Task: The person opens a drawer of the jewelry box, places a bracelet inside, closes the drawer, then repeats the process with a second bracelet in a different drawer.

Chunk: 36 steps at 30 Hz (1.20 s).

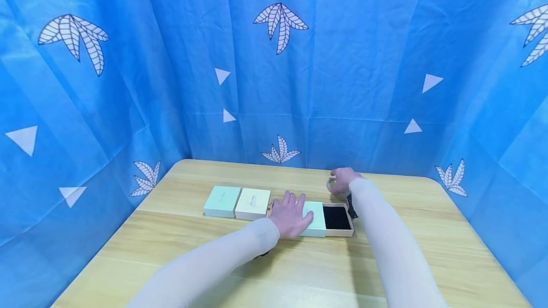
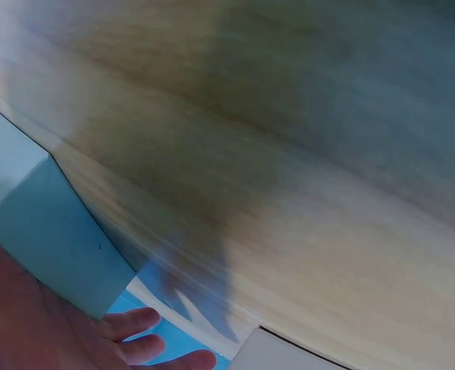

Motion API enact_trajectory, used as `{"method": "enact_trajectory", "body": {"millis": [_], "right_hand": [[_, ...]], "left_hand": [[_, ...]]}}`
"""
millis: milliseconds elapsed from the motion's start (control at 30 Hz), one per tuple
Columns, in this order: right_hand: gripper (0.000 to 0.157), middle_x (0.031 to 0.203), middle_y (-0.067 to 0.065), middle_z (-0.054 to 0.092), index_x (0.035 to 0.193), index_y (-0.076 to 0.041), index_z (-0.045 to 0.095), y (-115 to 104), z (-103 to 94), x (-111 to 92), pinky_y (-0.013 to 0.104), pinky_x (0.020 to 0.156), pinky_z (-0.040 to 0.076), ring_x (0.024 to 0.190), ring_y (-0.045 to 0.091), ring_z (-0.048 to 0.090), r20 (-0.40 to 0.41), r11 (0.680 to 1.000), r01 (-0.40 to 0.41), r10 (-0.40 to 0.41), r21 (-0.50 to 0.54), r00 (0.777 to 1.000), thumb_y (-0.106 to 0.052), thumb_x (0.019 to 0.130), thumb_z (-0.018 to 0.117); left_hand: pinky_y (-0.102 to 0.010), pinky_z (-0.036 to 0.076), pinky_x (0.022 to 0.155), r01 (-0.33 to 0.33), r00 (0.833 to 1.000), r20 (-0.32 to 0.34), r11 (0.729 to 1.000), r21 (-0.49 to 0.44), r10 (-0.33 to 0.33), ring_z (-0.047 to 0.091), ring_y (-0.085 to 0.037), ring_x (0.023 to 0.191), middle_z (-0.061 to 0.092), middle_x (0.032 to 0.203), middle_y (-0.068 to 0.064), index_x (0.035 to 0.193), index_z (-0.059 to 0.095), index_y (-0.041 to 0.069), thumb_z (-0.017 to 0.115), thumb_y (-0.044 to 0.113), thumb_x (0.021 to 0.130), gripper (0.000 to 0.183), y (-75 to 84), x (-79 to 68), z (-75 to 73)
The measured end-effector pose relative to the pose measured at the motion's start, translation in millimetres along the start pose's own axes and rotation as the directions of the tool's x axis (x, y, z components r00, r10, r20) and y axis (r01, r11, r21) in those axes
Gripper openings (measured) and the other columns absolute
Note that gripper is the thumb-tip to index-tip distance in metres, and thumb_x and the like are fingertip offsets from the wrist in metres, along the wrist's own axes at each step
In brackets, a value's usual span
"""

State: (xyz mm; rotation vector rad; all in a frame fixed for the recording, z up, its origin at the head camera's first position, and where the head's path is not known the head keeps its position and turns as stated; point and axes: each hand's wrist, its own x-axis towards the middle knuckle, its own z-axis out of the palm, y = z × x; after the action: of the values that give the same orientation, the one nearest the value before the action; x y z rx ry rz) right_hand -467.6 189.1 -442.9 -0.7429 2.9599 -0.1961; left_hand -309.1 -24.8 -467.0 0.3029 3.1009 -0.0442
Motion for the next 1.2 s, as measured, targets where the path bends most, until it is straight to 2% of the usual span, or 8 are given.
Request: {"method": "enact_trajectory", "body": {"millis": [200, 367, 633, 867, 1200], "right_hand": [[0.078, 0.130, 0.024, 0.064, 0.136, -0.004, 0.060, -3, -5.9, -4, 0.057, 0.089, 0.053, 0.114, 0.041, 0.060, 0.017, 0.998, -0.055, 0.055, 0.030, 0.998, -0.031, 0.065, 0.082], [0.075, 0.134, 0.022, 0.062, 0.138, -0.007, 0.059, -10, -12.7, -10, 0.060, 0.086, 0.051, 0.117, 0.041, 0.060, 0.025, 0.998, -0.061, 0.060, 0.034, 0.998, -0.033, 0.072, 0.079], [0.077, 0.122, 0.019, 0.068, 0.139, -0.007, 0.058, -18, -26.2, -20, 0.057, 0.085, 0.050, 0.105, 0.032, 0.063, 0.046, 0.996, -0.072, 0.070, 0.054, 0.997, -0.029, 0.069, 0.081], [0.076, 0.121, 0.019, 0.068, 0.141, -0.008, 0.057, -17, -32.3, -27, 0.052, 0.081, 0.052, 0.105, 0.031, 0.063, 0.057, 0.997, -0.059, 0.056, 0.053, 0.997, -0.028, 0.071, 0.079], [0.079, 0.117, 0.020, 0.068, 0.141, -0.007, 0.056, -15, -39.7, -45, 0.048, 0.075, 0.052, 0.100, 0.030, 0.064, 0.063, 0.998, -0.032, 0.029, 0.054, 0.998, -0.028, 0.069, 0.079]], "left_hand": [[-0.058, 0.035, 0.112, -0.015, 1.000, -0.014, 1.000, -0.015, 0.015, 0.026, -0.031, 0.152, 0.034, 0.162, -0.011, 0.161, 0.025, 0.023, 0.012, 0.068, 0.098, 0.078, -0.2, -1.5, -0.4], [-0.058, 0.035, 0.112, -0.013, 1.000, -0.015, 1.000, -0.018, 0.013, 0.026, -0.030, 0.152, 0.035, 0.161, -0.011, 0.161, 0.025, 0.024, 0.012, 0.068, 0.099, 0.078, -0.5, -1.0, 1.4], [-0.059, 0.035, 0.112, -0.012, 1.000, -0.005, 0.999, -0.029, 0.012, 0.025, -0.031, 0.152, 0.035, 0.161, -0.012, 0.161, 0.025, 0.023, 0.012, 0.068, 0.099, 0.077, -0.4, -0.4, 0.0], [-0.059, 0.035, 0.112, -0.018, 1.000, -0.026, 0.999, -0.032, 0.017, 0.027, -0.031, 0.152, 0.036, 0.161, -0.013, 0.160, 0.026, 0.022, 0.012, 0.067, 0.099, 0.077, -2.1, -2.1, -0.4], [-0.060, 0.035, 0.112, -0.023, 1.000, -0.012, 0.999, -0.032, 0.023, 0.025, -0.033, 0.152, 0.035, 0.161, -0.014, 0.161, 0.026, 0.021, 0.013, 0.067, 0.099, 0.078, -1.5, -2.0, -0.8]]}}
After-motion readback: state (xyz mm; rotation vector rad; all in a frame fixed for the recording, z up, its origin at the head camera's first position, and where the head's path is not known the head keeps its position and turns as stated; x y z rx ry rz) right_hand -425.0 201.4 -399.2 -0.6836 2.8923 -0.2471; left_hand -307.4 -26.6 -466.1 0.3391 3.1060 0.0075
